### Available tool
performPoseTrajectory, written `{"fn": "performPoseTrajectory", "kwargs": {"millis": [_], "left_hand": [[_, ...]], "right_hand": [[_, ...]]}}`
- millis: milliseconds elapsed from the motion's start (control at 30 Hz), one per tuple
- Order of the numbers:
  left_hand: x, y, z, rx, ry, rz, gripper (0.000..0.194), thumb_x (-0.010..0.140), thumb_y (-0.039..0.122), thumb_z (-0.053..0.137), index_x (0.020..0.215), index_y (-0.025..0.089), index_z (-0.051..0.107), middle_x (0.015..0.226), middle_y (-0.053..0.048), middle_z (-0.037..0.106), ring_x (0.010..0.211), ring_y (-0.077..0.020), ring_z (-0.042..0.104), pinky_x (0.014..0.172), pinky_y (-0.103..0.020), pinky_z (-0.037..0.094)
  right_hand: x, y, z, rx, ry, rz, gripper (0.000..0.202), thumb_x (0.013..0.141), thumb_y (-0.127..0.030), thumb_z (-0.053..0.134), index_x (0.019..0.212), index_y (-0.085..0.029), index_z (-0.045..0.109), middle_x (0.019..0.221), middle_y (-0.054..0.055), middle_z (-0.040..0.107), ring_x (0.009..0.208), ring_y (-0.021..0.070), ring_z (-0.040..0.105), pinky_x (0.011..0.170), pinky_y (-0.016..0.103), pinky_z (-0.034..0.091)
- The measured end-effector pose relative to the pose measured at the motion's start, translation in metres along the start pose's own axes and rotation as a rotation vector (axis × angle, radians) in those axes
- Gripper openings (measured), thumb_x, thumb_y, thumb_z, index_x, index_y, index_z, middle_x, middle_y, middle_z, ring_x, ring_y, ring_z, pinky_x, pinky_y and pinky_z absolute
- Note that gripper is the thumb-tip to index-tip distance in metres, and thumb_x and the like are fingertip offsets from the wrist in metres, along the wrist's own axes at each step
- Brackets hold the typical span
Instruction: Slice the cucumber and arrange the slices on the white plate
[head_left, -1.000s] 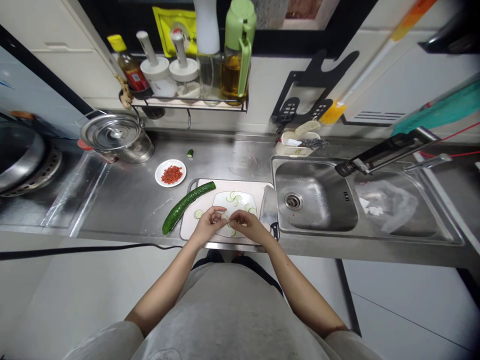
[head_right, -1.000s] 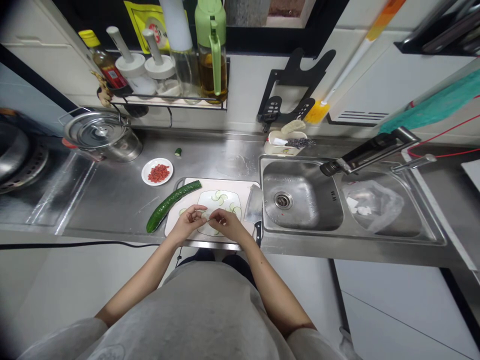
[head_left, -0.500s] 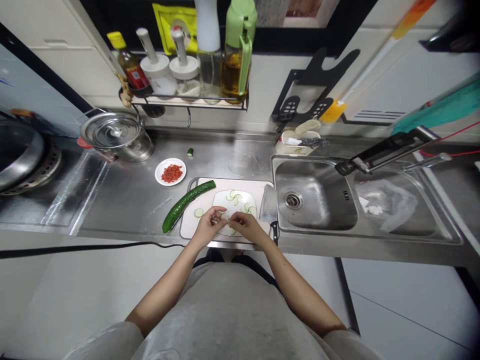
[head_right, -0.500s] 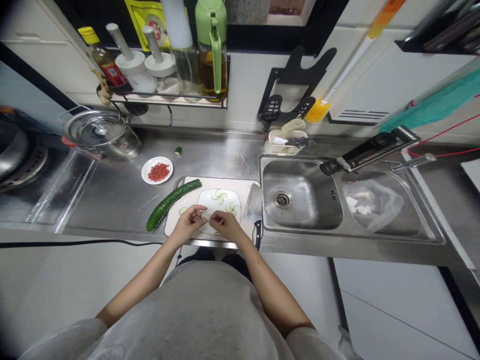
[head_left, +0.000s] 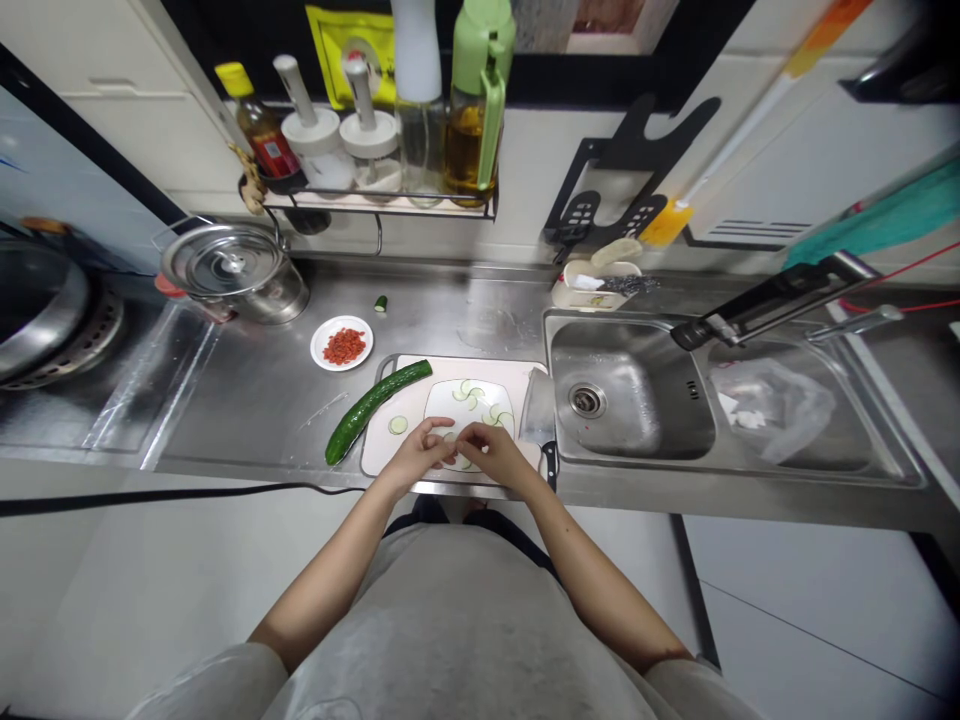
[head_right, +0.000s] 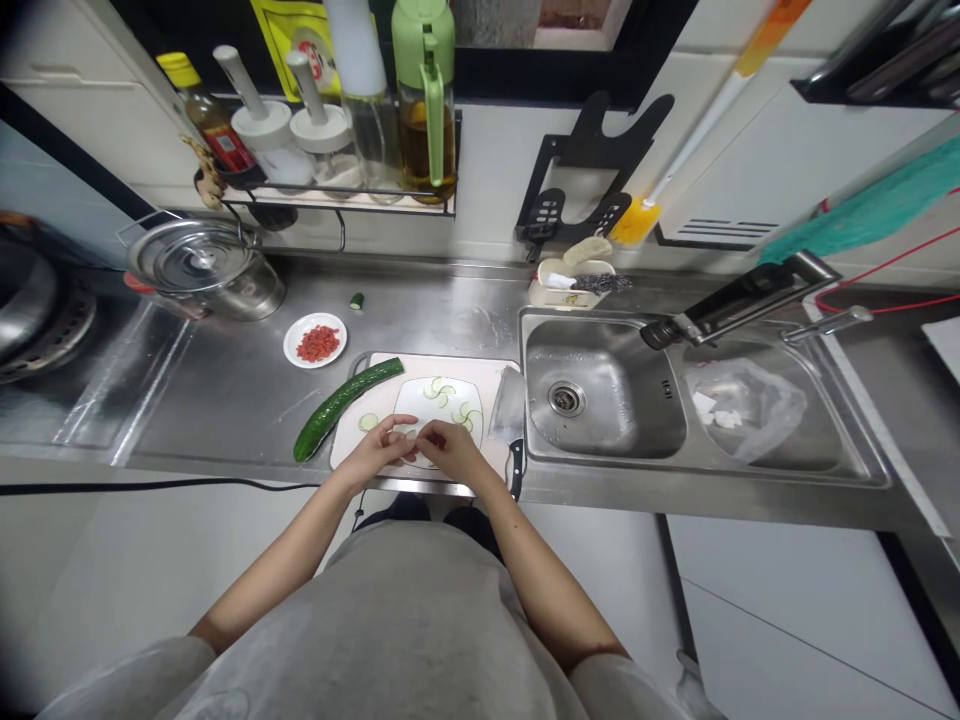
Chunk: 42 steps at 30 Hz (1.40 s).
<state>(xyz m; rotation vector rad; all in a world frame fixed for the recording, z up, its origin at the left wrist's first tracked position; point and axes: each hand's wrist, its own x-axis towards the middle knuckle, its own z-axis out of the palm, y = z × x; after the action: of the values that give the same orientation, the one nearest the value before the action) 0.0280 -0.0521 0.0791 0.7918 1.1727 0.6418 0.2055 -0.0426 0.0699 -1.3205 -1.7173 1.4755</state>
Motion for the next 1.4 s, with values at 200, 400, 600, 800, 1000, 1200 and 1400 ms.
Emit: {"fn": "performPoseTrajectory", "kwargs": {"millis": [200, 400, 600, 800, 1000, 1200, 1400], "left_hand": [[0.000, 0.001, -0.002, -0.131, -0.014, -0.016, 0.064, 0.064, 0.034, 0.080, 0.120, 0.021, 0.051, 0.070, 0.005, 0.057, 0.071, -0.0113, 0.061, 0.062, -0.021, 0.039], [0.002, 0.000, 0.000, -0.091, 0.018, 0.018, 0.062, 0.065, 0.033, 0.077, 0.121, 0.020, 0.052, 0.069, 0.006, 0.053, 0.068, -0.0105, 0.058, 0.059, -0.020, 0.038], [0.009, -0.012, 0.001, -0.055, 0.048, 0.189, 0.059, 0.067, 0.031, 0.076, 0.119, 0.019, 0.052, 0.066, 0.007, 0.048, 0.058, -0.0061, 0.047, 0.058, -0.020, 0.034], [0.015, -0.022, 0.003, 0.095, 0.102, 0.298, 0.053, 0.071, 0.027, 0.071, 0.120, 0.020, 0.052, 0.072, 0.006, 0.046, 0.059, -0.0061, 0.043, 0.057, -0.020, 0.034], [0.020, -0.030, 0.006, 0.264, 0.193, 0.323, 0.045, 0.076, 0.026, 0.064, 0.120, 0.020, 0.055, 0.073, 0.004, 0.050, 0.067, -0.0096, 0.050, 0.061, -0.021, 0.039], [0.023, -0.039, 0.005, 0.446, 0.247, 0.267, 0.029, 0.078, 0.029, 0.062, 0.105, 0.021, 0.065, 0.073, 0.001, 0.058, 0.069, -0.0125, 0.055, 0.063, -0.023, 0.041], [0.020, -0.045, 0.007, 0.722, 0.282, 0.191, 0.019, 0.080, 0.027, 0.059, 0.095, 0.022, 0.070, 0.077, -0.002, 0.068, 0.070, -0.0160, 0.059, 0.067, -0.026, 0.041]], "right_hand": [[0.000, -0.007, -0.005, -0.061, -0.041, -0.062, 0.015, 0.086, -0.026, 0.053, 0.083, -0.018, 0.065, 0.076, 0.001, 0.067, 0.068, 0.0118, 0.054, 0.064, 0.024, 0.042], [0.001, -0.006, -0.005, -0.086, -0.064, -0.067, 0.015, 0.087, -0.025, 0.052, 0.084, -0.018, 0.065, 0.079, 0.002, 0.068, 0.069, 0.0122, 0.054, 0.066, 0.025, 0.042], [0.002, 0.000, -0.003, -0.048, -0.034, 0.017, 0.016, 0.085, -0.029, 0.053, 0.083, -0.018, 0.064, 0.072, 0.000, 0.062, 0.064, 0.0116, 0.051, 0.061, 0.024, 0.039], [0.006, 0.008, -0.004, -0.023, -0.059, 0.080, 0.016, 0.083, -0.030, 0.054, 0.080, -0.017, 0.063, 0.066, -0.002, 0.058, 0.061, 0.0114, 0.049, 0.057, 0.023, 0.035], [0.012, 0.022, -0.008, -0.107, -0.082, 0.072, 0.015, 0.083, -0.028, 0.053, 0.080, -0.017, 0.062, 0.068, -0.001, 0.058, 0.063, 0.0112, 0.049, 0.059, 0.022, 0.036], [0.023, 0.024, -0.021, -0.350, -0.229, 0.020, 0.010, 0.083, -0.021, 0.055, 0.081, -0.018, 0.064, 0.069, -0.002, 0.061, 0.065, 0.0106, 0.051, 0.063, 0.022, 0.035], [0.028, 0.022, -0.022, -0.621, -0.376, 0.069, 0.013, 0.082, -0.017, 0.056, 0.086, -0.019, 0.068, 0.077, 0.000, 0.067, 0.070, 0.0125, 0.057, 0.062, 0.021, 0.034]]}}
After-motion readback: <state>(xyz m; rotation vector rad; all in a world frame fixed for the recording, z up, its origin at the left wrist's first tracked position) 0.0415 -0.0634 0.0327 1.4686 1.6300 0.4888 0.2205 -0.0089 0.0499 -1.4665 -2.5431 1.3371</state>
